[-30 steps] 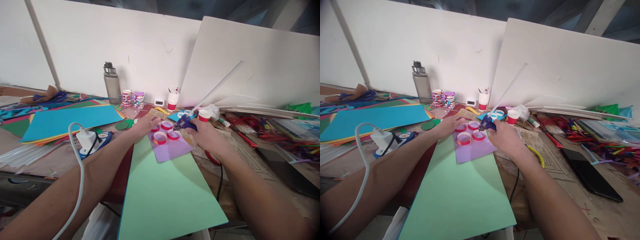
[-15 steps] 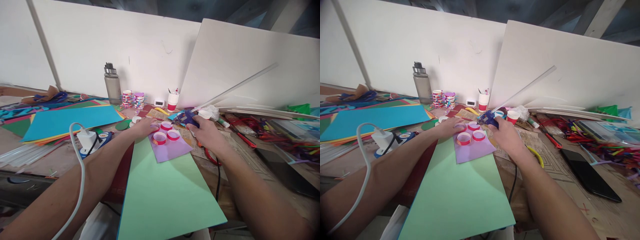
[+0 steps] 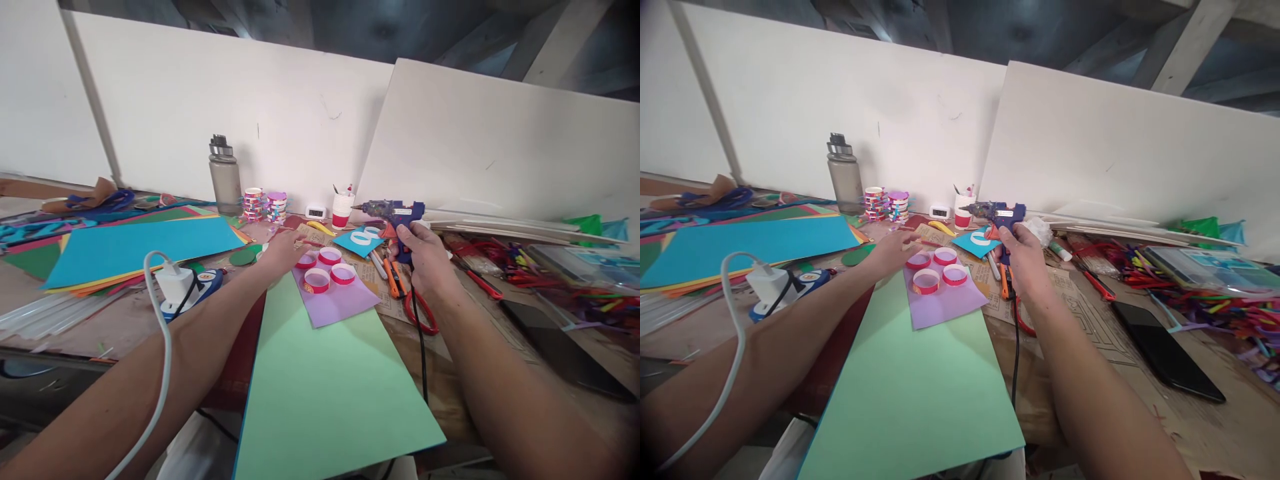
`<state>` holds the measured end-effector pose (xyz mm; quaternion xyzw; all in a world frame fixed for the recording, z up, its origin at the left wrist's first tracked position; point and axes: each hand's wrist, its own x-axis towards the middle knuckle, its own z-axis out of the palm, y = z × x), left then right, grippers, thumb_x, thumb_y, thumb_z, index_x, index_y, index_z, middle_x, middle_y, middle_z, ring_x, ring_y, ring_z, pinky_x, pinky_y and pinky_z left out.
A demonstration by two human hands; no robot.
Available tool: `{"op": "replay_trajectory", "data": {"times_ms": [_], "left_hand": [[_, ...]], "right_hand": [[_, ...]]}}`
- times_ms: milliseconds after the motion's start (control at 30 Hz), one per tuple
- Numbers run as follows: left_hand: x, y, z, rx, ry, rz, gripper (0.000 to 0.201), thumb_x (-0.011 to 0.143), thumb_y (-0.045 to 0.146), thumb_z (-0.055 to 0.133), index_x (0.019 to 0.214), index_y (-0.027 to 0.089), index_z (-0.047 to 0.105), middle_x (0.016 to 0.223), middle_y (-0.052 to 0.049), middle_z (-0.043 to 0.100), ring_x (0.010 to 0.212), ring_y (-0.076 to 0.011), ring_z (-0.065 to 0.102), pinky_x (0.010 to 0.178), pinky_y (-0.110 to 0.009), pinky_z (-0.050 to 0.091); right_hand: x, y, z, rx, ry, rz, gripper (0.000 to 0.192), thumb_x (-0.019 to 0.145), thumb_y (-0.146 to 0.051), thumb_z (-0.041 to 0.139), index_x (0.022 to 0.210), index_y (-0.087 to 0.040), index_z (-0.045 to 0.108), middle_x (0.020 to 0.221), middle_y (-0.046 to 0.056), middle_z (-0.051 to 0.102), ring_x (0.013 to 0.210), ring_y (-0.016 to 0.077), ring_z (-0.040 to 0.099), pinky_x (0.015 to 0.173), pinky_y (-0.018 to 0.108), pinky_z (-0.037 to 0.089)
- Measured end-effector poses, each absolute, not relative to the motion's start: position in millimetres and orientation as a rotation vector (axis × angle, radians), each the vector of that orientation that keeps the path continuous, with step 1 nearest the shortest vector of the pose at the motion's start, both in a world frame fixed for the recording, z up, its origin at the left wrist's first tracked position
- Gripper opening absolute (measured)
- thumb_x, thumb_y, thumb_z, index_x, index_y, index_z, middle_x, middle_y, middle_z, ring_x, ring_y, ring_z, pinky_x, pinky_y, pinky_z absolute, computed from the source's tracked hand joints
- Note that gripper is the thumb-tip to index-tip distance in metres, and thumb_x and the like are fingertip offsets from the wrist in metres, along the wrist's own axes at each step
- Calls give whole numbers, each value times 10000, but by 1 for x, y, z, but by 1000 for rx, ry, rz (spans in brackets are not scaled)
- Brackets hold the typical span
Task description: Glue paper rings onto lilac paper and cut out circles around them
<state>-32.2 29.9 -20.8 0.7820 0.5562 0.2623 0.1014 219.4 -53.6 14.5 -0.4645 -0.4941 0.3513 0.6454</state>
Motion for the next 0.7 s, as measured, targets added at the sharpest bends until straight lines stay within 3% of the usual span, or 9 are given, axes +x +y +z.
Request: {"op": "replay_trajectory", "data": {"times_ms": [267,500,700], "left_hand": [[-30,24,-16,2322,1605,837,306,879,349,525,1065,187,705,1176,-89,696,1119,-260,606,1003,-372,452],[-30,26,-19,2341,1542,878,307,850,324,529,1056,234,739,1091,-51,716,1067,-249,618,978,-359,463],[-31,27,-19,2366,1533,849,335,852,304,531,1111,258,738,1164,-47,700,1106,-247,609,997,-347,455]], "right_hand": [[218,-53,19,-968,-894,1100,388,634,-416,803,826,-205,541,605,-55,531,481,73,475,365,166,337],[216,-51,15,-1015,-947,1067,437,526,-311,874,814,-182,571,556,-77,510,476,58,458,405,161,380],[229,-37,6,-1124,-975,868,304,617,-296,754,773,-206,509,535,-83,506,446,68,458,415,188,400]]}}
